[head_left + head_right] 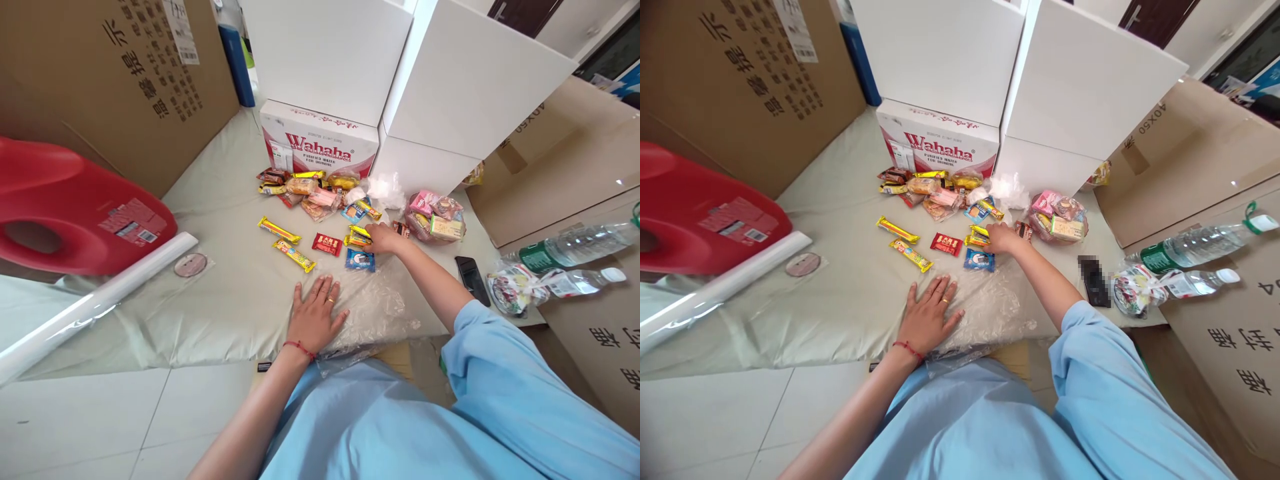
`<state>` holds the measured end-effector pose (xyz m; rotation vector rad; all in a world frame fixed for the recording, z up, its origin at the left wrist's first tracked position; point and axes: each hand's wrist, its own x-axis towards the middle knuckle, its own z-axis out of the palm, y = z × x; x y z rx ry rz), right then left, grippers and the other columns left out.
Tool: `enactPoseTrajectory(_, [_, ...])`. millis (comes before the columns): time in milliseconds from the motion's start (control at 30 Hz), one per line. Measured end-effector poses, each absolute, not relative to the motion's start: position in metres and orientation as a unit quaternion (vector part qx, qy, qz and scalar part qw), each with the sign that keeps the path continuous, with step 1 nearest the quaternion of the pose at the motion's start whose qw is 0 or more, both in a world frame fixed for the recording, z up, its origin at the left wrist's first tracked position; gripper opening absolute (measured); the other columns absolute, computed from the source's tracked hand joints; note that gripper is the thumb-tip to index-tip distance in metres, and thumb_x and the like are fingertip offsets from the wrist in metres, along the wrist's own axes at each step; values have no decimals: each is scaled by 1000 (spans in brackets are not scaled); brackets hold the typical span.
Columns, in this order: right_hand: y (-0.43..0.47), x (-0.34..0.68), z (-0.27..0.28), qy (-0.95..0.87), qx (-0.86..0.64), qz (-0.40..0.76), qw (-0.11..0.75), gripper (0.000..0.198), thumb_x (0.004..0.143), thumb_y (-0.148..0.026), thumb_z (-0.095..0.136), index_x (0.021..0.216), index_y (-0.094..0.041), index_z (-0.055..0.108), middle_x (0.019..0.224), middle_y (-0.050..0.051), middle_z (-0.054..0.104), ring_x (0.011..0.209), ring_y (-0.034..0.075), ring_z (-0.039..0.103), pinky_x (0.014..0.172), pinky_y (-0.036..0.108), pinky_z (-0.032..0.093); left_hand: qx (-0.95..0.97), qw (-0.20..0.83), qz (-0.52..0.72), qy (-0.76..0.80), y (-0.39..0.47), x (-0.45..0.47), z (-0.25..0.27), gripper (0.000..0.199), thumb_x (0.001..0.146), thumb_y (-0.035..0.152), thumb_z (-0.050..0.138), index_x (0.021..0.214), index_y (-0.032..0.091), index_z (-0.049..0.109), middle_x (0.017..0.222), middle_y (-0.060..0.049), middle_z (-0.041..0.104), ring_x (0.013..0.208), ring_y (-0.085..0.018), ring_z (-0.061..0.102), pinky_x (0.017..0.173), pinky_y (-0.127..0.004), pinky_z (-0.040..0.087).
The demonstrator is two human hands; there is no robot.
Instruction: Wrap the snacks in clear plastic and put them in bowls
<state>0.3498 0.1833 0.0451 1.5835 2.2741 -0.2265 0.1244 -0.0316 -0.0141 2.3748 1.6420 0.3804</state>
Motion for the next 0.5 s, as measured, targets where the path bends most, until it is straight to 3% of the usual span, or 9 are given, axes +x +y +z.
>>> enactPoseTrajectory(133, [189, 346, 40, 795, 573, -87, 180, 65, 76, -46, 78, 129, -14, 59, 133, 21, 66, 121, 38, 61, 91, 40, 52, 808, 111, 128, 565, -32, 125, -16, 64, 102, 53, 43, 158, 23, 44, 167, -11, 38, 156, -30, 33, 128, -67, 5])
enactPoseTrajectory(400, [173, 369, 47, 787, 602, -61, 123, 48, 84, -30, 69, 127, -14, 57, 130, 21, 67, 113, 34, 66, 87, 36, 51, 804, 99, 130, 572, -33, 126, -22, 74, 102, 58, 41, 165, 21, 29, 169, -12, 33, 157, -32, 30, 129, -66, 5])
enactPoseTrajectory(500, [155, 373, 66, 777, 626, -53, 35, 44, 83, -28, 67, 124, -15, 57, 116, 18, 72, 102, 32, 67, 81, 35, 50, 804, 101, 123, 573, -33, 126, -23, 74, 103, 57, 38, 164, 17, 29, 169, -13, 32, 158, -31, 30, 129, -67, 3])
